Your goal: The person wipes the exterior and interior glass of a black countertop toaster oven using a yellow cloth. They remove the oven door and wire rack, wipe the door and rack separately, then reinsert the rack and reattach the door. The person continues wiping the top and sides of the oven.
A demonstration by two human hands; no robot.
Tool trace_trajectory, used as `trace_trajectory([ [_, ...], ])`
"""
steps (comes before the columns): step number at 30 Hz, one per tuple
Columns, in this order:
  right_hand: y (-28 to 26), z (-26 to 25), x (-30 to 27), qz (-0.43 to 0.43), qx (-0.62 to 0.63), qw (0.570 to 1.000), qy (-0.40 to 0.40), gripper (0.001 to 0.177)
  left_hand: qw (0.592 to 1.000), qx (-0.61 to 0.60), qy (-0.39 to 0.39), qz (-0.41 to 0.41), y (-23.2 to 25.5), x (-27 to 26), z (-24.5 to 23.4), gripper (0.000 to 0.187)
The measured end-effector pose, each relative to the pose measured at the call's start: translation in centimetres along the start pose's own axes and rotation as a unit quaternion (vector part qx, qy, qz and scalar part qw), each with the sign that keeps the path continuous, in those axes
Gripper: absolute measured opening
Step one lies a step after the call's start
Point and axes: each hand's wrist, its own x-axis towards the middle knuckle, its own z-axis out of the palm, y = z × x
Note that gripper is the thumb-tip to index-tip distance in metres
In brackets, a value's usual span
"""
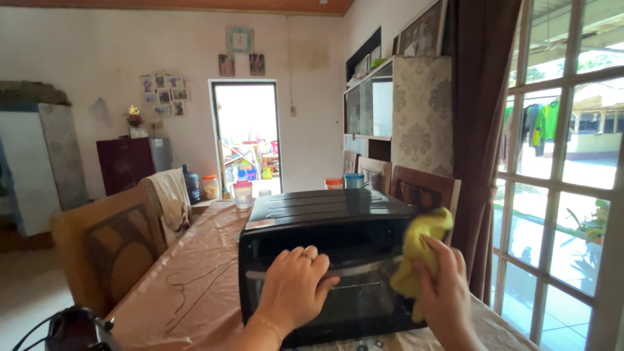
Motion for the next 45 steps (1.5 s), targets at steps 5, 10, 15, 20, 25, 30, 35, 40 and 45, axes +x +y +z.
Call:
trace_trajectory([
  [5,-3.0,2.5,3.1,-0.180,-0.054,0.981,-0.035,0.052,1.000,0.015,-0.011,-0.024,-1.8,1.5,0.7,0.025],
  [10,-2.7,5.1,3.9,-0.243,-0.016,0.967,-0.081,0.040,0.999,0.025,0.004,-0.045,-3.1,2.5,1.8,0.025],
  [15,-4.3,8.0,1.8,-0.260,-0.060,0.963,-0.049,0.038,0.999,0.007,0.024,-0.030,-3.9,1.7,3.1,0.019],
  [20,-10.7,13.2,-1.0,-0.314,-0.054,0.944,-0.082,0.042,0.970,-0.029,0.230,-0.070,-5.2,-0.9,3.6,0.014],
  [25,-13.6,14.8,-1.9,-0.393,0.010,0.917,-0.066,0.042,0.957,0.088,0.255,-0.109,-7.2,-3.9,1.7,0.024],
  [30,-9.1,13.0,0.4,-0.352,0.000,0.932,-0.091,0.036,0.975,0.079,0.167,-0.126,-7.2,-4.6,0.0,0.024],
  [35,-3.0,7.8,3.9,-0.273,-0.056,0.956,-0.093,0.028,0.964,0.036,0.209,-0.159,-6.7,-3.4,0.2,0.013],
  [40,-2.5,6.0,3.3,-0.226,0.006,0.974,-0.009,0.030,0.958,0.014,0.243,-0.150,-7.1,-3.1,0.2,0.008],
  [45,-8.5,12.3,-0.1,-0.292,-0.075,0.951,-0.068,0.023,0.960,0.008,0.231,-0.156,-7.7,-3.1,-0.1,0.008],
])
